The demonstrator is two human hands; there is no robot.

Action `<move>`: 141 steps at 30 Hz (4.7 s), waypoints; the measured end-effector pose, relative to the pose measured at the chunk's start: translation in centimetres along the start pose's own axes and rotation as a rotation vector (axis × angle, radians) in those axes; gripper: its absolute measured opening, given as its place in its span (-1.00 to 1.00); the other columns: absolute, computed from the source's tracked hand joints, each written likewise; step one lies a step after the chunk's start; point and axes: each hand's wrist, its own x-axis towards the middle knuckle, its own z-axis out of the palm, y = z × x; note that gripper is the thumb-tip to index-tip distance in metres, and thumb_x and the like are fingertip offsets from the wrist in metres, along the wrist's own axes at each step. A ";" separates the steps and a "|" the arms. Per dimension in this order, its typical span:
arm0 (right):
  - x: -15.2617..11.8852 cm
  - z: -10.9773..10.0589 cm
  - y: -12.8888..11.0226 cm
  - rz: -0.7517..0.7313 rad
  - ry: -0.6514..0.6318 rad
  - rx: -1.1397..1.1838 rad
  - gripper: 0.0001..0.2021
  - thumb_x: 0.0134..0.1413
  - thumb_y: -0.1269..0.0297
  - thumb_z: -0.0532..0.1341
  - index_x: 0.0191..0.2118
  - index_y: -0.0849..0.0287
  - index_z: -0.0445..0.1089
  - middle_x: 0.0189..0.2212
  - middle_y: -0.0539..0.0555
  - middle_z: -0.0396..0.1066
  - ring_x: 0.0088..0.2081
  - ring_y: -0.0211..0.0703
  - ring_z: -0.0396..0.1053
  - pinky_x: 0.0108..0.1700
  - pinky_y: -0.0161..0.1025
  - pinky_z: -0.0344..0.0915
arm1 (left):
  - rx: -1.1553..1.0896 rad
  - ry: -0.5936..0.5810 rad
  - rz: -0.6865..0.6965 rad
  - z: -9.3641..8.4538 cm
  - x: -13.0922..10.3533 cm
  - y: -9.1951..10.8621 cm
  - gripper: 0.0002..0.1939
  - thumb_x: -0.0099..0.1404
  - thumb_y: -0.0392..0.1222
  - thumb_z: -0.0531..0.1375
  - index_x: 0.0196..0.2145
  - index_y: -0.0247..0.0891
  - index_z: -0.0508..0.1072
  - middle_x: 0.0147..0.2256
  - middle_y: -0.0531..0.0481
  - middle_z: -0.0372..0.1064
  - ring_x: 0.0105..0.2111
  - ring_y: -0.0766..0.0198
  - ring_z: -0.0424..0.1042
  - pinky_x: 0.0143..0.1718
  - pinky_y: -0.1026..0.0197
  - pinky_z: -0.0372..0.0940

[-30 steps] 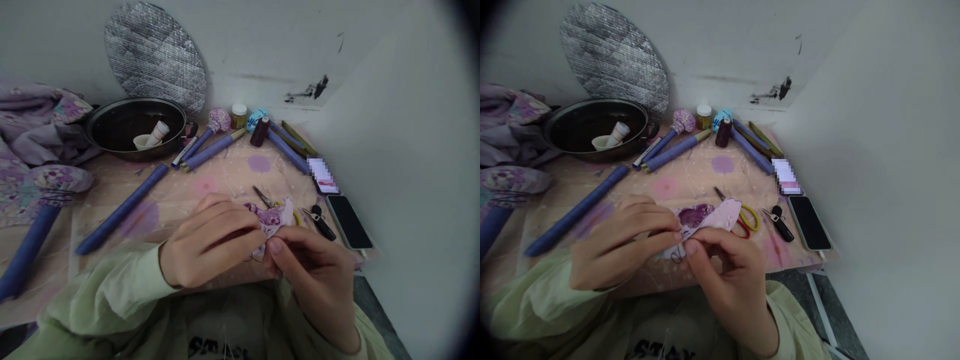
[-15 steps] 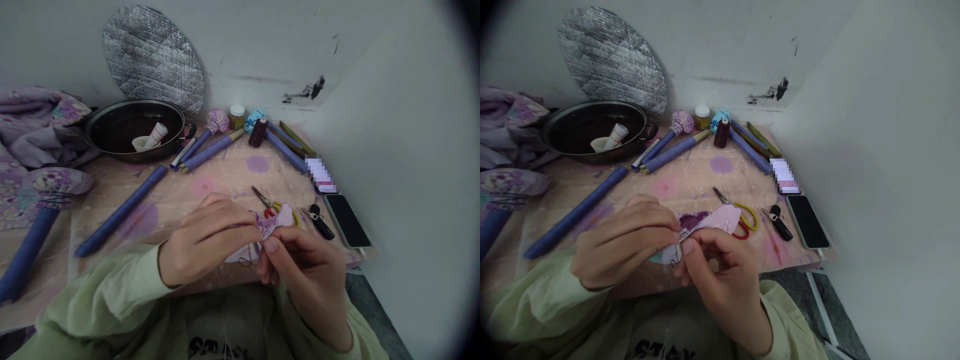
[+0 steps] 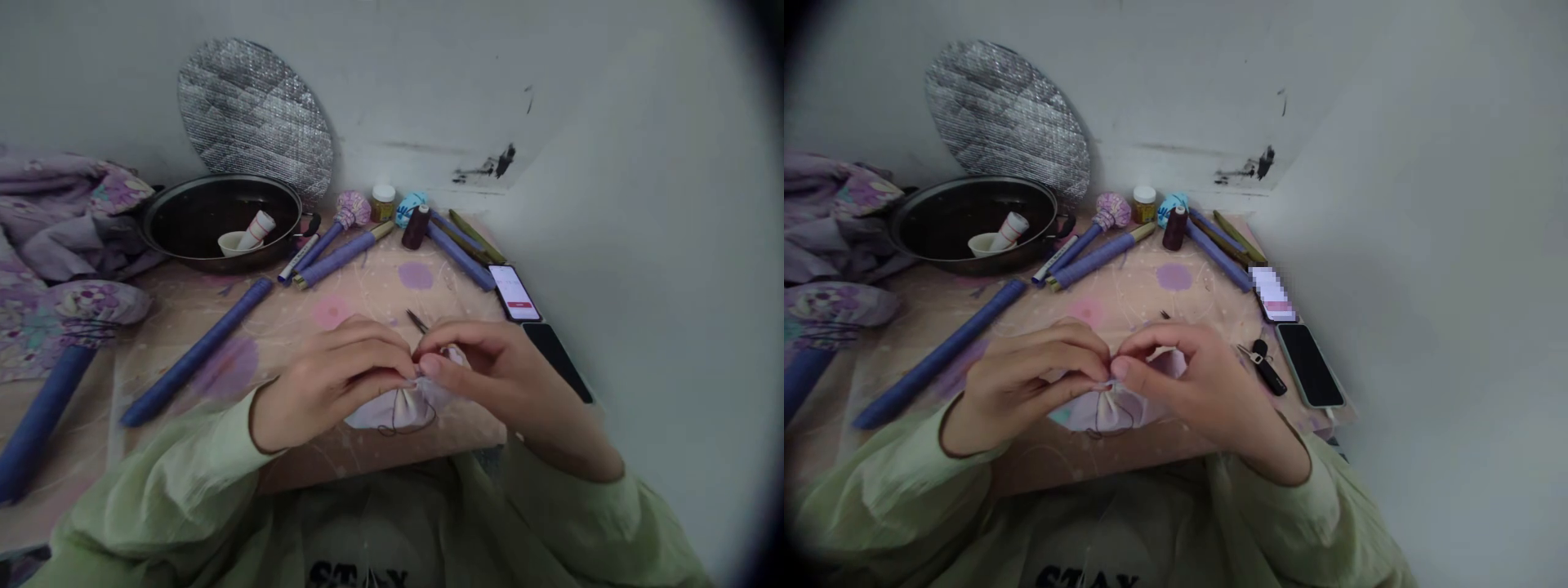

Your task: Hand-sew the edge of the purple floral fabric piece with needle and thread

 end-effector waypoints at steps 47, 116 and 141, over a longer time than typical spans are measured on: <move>4.0 -1.4 5.5 0.181 0.094 0.832 -0.83 0.15 0.21 0.23 -0.42 0.13 0.34 -0.46 -0.02 0.47 -0.37 -0.29 0.45 -0.28 -0.33 0.40 | -0.570 -0.181 -0.384 -0.9 0.1 -0.4 -0.95 0.20 -0.39 0.27 -0.39 -0.32 0.45 -0.42 -0.03 0.45 -0.38 0.33 0.44 -0.32 0.33 0.36; -0.8 4.8 1.6 -0.146 0.413 -0.349 -0.92 0.10 0.41 0.18 -0.34 0.13 0.41 -0.52 -0.07 0.49 -0.53 -0.33 0.41 -0.43 -0.40 0.34 | -0.030 0.217 -0.522 0.9 0.3 -1.3 -0.97 0.17 -0.30 0.28 -0.37 -0.30 0.51 -0.41 0.02 0.54 -0.41 0.34 0.49 -0.41 0.38 0.35; -0.4 4.9 1.6 -0.163 0.432 -0.359 -0.91 0.09 0.44 0.19 -0.35 0.17 0.44 -0.53 -0.08 0.51 -0.54 -0.36 0.42 -0.44 -0.42 0.31 | 0.066 0.205 -0.437 0.9 0.1 -0.9 -0.94 0.17 -0.37 0.27 -0.39 -0.25 0.50 -0.43 0.12 0.53 -0.44 0.41 0.49 -0.40 0.43 0.35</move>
